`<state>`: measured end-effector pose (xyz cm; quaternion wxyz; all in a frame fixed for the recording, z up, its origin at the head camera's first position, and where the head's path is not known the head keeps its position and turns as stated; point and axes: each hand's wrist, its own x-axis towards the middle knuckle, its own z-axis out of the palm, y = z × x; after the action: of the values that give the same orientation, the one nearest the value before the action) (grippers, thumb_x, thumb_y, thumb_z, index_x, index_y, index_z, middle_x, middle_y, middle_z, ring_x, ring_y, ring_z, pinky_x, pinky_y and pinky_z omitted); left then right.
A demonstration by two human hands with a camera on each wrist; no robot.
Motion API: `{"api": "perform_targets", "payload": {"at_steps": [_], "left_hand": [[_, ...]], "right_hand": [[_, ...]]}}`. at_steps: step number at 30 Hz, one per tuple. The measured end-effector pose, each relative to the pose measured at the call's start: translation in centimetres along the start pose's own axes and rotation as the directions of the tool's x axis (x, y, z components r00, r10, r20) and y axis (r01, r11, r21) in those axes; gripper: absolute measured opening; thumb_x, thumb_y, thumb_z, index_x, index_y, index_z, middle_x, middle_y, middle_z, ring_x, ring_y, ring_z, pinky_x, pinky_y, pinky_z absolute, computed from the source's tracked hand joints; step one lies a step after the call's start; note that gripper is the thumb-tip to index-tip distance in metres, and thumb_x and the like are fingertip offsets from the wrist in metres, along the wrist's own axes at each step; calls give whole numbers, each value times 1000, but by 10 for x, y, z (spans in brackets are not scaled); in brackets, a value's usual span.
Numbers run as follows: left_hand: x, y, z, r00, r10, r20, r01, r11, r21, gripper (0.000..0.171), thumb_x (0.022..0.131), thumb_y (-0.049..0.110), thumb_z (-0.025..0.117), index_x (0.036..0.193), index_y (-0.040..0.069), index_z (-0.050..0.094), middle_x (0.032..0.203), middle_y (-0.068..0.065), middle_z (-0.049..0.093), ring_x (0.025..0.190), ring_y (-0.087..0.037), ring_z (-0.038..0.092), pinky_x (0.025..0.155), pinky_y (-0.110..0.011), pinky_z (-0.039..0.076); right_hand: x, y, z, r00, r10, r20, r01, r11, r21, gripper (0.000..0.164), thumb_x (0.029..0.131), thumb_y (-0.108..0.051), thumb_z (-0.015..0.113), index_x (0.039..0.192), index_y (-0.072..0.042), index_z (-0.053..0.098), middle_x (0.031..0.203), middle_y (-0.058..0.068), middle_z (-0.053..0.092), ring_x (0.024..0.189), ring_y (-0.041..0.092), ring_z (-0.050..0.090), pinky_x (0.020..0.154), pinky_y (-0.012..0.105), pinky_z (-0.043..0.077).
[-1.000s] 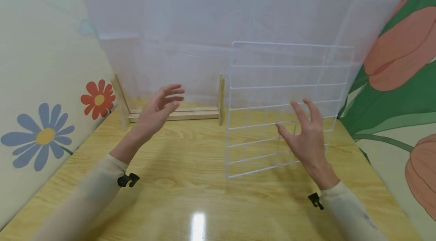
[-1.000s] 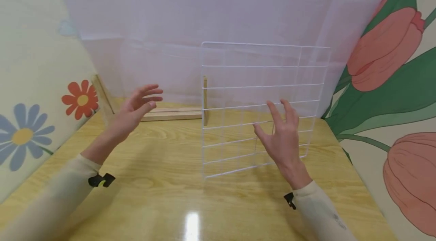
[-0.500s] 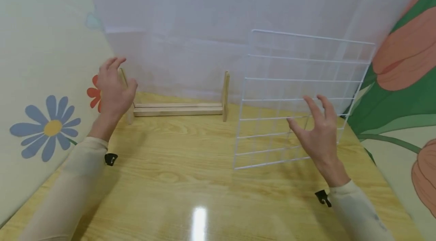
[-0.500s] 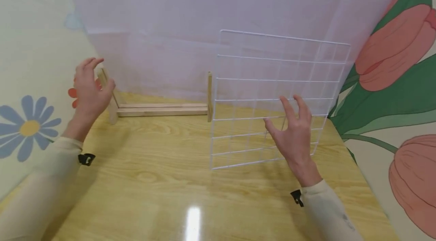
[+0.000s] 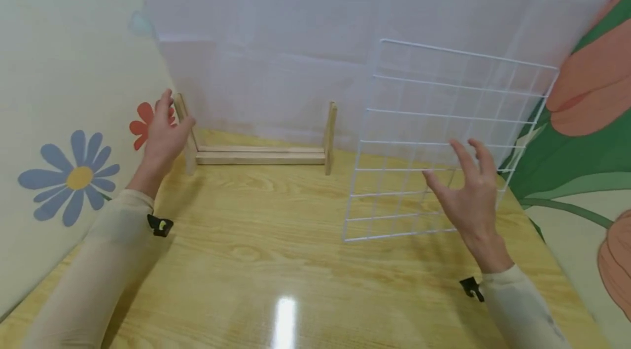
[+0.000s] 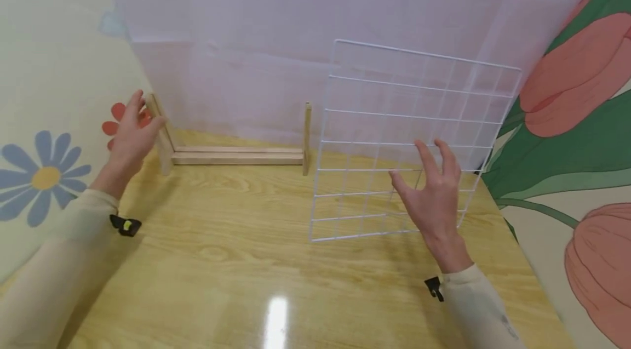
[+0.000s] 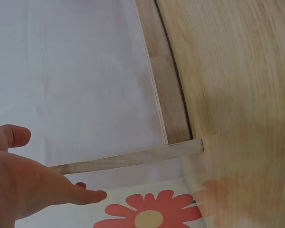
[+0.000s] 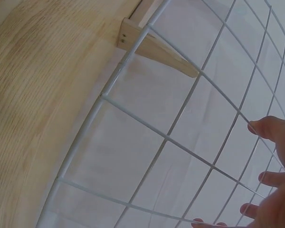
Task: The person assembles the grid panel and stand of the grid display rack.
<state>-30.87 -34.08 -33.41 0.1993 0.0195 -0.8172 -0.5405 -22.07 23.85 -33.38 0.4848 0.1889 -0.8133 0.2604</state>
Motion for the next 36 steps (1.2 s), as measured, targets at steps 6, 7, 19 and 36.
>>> {"api": "perform_targets", "payload": {"at_steps": [6, 7, 19, 36], "left_hand": [[-1, -3, 0, 1000, -15, 8, 16, 992, -126, 68, 107, 26, 43, 165, 30, 8, 169, 0, 11, 152, -24, 16, 118, -46, 25], [-2, -3, 0, 1000, -13, 3, 13, 991, -135, 66, 107, 25, 42, 165, 28, 9, 169, -2, 12, 152, -24, 16, 118, -45, 24], [-5, -1, 3, 998, 41, -56, -35, 995, 95, 60, 102, 27, 56, 158, 12, 39, 144, -15, 44, 118, -25, 50, 87, -26, 48], [-12, -2, 22, 971, 102, 214, -83, 992, -96, 55, 101, 21, 67, 150, 11, 45, 142, -13, 50, 125, -21, 55, 84, -22, 56]], "right_hand": [[-1, 0, 2, 1000, 24, 9, -24, 999, 26, 70, 70, -20, 92, 133, -4, 65, 142, 23, 50, 127, 45, 48, 98, 63, 44], [-2, 0, 2, 1000, 28, 7, -28, 999, 32, 70, 70, -19, 93, 133, -4, 66, 142, 22, 50, 126, 46, 49, 98, 64, 44], [-1, 2, -4, 1000, 11, 3, -11, 1000, -4, 71, 72, -20, 92, 135, -2, 64, 142, 26, 50, 128, 45, 48, 100, 61, 44], [11, -4, -3, 997, 24, -74, -20, 999, 50, 71, 70, -19, 95, 133, -4, 66, 141, 25, 51, 121, 46, 49, 94, 62, 43]]}}
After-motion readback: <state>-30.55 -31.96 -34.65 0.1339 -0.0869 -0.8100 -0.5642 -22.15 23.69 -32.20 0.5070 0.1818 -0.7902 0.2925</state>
